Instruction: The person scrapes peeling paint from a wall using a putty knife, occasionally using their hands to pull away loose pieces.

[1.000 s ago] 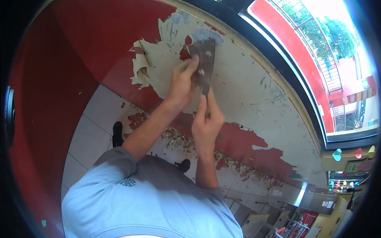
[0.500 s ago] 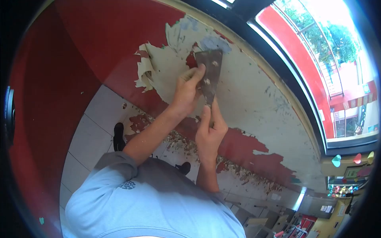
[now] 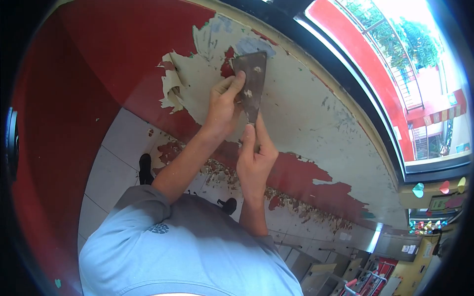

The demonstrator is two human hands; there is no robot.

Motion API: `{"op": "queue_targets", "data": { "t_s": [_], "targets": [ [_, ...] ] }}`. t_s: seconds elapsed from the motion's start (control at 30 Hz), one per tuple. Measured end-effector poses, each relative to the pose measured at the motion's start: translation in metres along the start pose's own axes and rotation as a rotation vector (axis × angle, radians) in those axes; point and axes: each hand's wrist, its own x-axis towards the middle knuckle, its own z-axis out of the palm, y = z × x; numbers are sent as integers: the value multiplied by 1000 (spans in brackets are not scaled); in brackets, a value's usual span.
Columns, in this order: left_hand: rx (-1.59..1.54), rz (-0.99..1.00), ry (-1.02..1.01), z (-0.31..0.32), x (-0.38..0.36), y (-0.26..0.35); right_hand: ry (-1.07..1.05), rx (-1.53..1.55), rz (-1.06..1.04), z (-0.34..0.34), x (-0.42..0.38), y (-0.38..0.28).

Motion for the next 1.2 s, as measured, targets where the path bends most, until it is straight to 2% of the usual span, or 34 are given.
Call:
{"op": "queue_targets", "data": {
  "t_s": [0.27, 0.4, 0.47, 0.6, 0.67, 0.7, 0.9, 0.97, 1.1, 1.2],
  "targets": [
    [46, 69, -4, -3, 11, 10, -40, 20, -116, 9, 11, 8],
    [50, 18, 20, -3, 15, 7, -56, 25, -55, 8, 14, 11],
    [7, 90, 54, 4, 18, 23, -33, 14, -161, 20, 23, 17],
    [53, 105, 7, -5, 16, 27, -52, 44, -135, 22, 9, 6],
    [132, -36, 81, -14, 8, 5, -63, 106, 64, 8, 2, 12],
    [146, -74, -32, -20, 5, 7, -70, 98, 63, 8, 3, 12],
    [131, -15, 20, -13, 1, 6, -58, 83, 47, 5, 0, 11],
    [158, 13, -10, -13, 2, 6, -44, 103, -37, 7, -1, 15],
    [191, 84, -51, -15, 12, 6, -20, 106, -57, 12, 2, 21],
    [161, 64, -31, -14, 11, 10, -28, 178, -57, 20, 4, 24]
  ]
}}
